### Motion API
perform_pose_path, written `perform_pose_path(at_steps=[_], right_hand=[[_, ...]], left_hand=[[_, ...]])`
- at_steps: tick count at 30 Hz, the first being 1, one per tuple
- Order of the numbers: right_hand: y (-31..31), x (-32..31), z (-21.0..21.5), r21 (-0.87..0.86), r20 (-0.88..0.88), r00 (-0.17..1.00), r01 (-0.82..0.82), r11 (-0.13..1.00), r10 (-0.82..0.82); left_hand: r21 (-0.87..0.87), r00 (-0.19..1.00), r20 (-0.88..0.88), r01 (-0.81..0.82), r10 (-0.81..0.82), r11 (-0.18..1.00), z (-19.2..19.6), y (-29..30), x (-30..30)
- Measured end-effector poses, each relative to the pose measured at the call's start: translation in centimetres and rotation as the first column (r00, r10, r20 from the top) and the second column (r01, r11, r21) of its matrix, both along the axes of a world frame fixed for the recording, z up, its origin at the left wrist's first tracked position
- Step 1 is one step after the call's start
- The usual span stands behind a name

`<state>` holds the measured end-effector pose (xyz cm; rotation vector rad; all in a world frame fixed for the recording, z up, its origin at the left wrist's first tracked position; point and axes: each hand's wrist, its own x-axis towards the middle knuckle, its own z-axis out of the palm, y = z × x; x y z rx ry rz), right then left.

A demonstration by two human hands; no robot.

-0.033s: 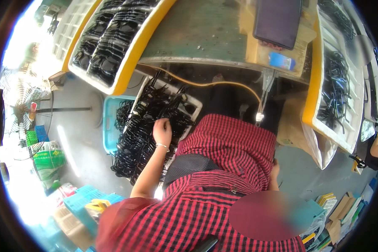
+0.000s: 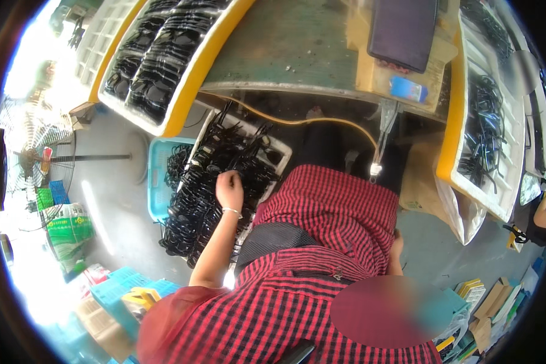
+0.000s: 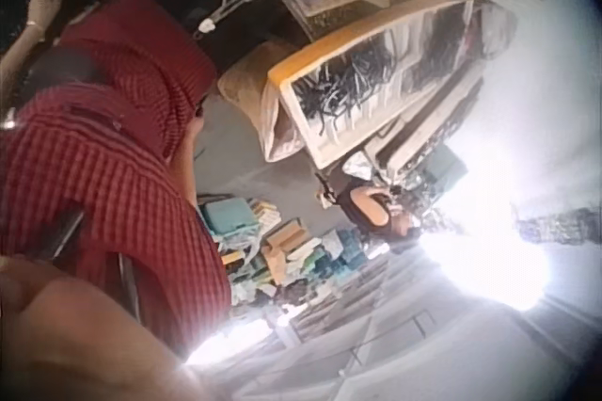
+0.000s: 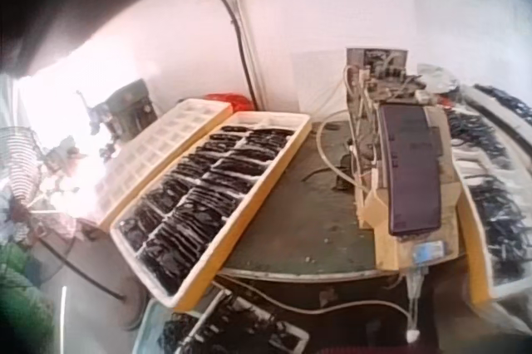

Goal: The person repeatedly picks up sunglasses frames and arms from trays, uses pliers to attach the arms to the frames, and places the assembled units into a tray. The process is repeated multiple times in a continuous assembly loop.

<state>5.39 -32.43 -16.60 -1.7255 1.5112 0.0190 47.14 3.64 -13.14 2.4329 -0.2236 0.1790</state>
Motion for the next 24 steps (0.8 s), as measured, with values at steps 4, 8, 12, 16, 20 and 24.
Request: perform_pose_path(at_steps=[4,8,12,16,20,24], right_hand=[[-1.1,-0.9,-1.9,0.027,0.037,0.999,-0.013,1.000,0.012],[-2.2,0.3,-3.1,0.088,0.088,0.996,-0.017,0.996,0.009],[-2.0,0.7,-2.6,-0.161,-0.167,0.979,-0.147,0.976,0.120],[-0.2,3.2,2.5,-0.062,-0.273,0.961,0.026,0.998,-0.042],[1.6,3.3,3.9,-0.018,-0.232,0.965,0.122,0.992,-0.123],[2.2,1.5,1.2,-0.062,-0.189,0.976,0.099,0.993,-0.109]], left_hand=[[-0.070,0.990,-0.026,-0.138,0.136,0.988,1.5,0.7,2.8],[0.109,0.981,0.034,0.188,-0.193,0.976,-0.8,-2.8,7.0],[0.489,0.964,-0.226,0.235,-0.139,0.840,-2.2,-9.7,9.1],[0.712,0.900,-0.429,0.286,0.076,0.641,-6.1,-12.8,10.2],[0.628,0.906,-0.417,0.227,0.076,0.744,-5.0,-12.7,10.5],[0.246,0.980,-0.192,0.095,-0.048,0.965,-5.7,-9.9,11.6]])
